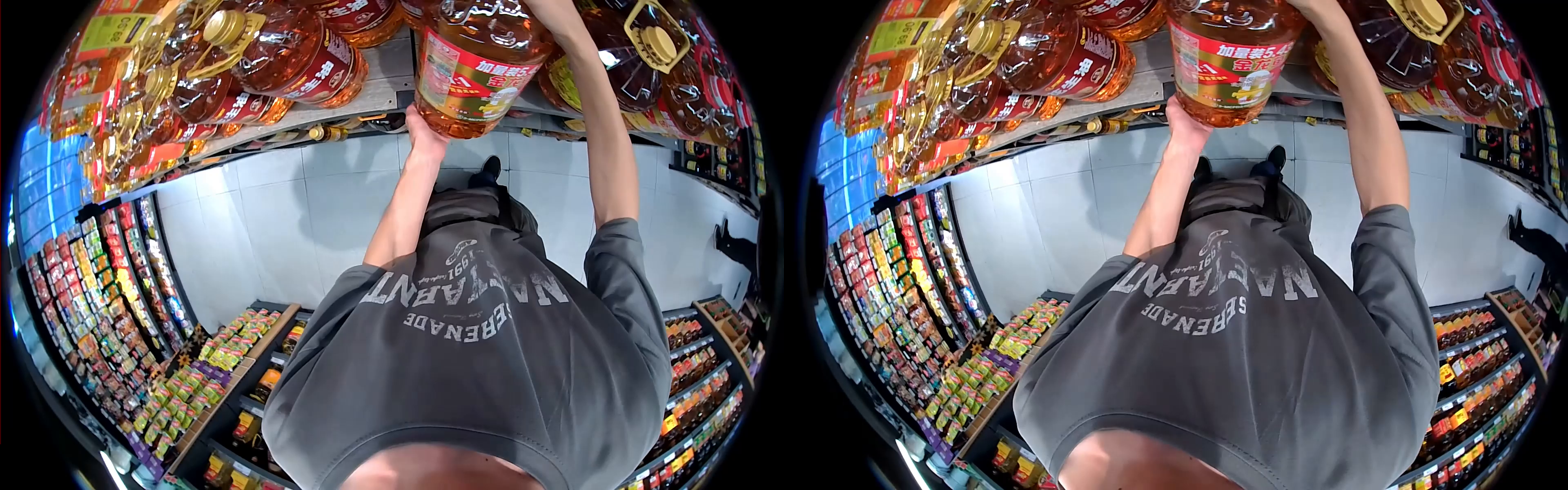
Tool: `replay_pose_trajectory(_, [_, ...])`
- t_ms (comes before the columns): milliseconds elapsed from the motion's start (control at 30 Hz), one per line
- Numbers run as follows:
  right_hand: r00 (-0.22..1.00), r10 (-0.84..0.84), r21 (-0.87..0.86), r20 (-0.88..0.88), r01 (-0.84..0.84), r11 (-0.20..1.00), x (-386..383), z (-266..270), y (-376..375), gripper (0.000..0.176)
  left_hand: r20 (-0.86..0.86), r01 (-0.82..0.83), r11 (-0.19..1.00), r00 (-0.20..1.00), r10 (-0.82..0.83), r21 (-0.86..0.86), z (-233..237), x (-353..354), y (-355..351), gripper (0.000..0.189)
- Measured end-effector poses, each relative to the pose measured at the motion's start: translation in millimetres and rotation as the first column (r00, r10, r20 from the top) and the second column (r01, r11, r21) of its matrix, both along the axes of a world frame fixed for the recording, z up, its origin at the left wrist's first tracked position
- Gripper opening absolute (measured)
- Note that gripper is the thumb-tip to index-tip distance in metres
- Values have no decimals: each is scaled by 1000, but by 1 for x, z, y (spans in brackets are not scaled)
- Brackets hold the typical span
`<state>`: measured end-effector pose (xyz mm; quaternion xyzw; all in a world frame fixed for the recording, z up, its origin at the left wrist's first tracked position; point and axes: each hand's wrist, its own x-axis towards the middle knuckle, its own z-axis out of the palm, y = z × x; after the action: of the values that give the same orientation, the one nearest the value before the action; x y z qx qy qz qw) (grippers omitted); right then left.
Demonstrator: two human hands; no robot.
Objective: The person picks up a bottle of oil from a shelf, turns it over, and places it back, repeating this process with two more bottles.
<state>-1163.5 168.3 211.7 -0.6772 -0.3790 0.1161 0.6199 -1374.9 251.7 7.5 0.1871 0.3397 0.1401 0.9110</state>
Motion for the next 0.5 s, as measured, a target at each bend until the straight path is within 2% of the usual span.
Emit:
replay_pose_trajectory(100, [1000,17,19,-16,-17,1000,0,1,1,27,-13,10,1000,1000,-10,-23,-15,1,1,52])
replay_pose_trajectory(167, [997,-1,6,-77,2,1000,-6,5,-1,29,-182,-84,995,981,73,-52,-12,6,-6,57])
replay_pose_trajectory(200, [998,1,-21,-57,-2,1000,-5,6,-2,30,-199,-113,993,974,104,-35,-17,9,-7,59])
replay_pose_trajectory(333, [999,-29,-56,-16,28,998,-3,5,-1,31,-205,-128,991,972,117,-44,-27,9,-9,60])
replay_pose_trajectory(400, [997,-70,-119,15,71,990,-5,7,-1,30,-149,-109,992,984,98,-63,-26,9,-8,61])
replay_pose_trajectory(500, [997,-78,-107,16,79,991,-5,6,-2,30,-119,-110,992,988,103,-59,-25,8,-9,61])
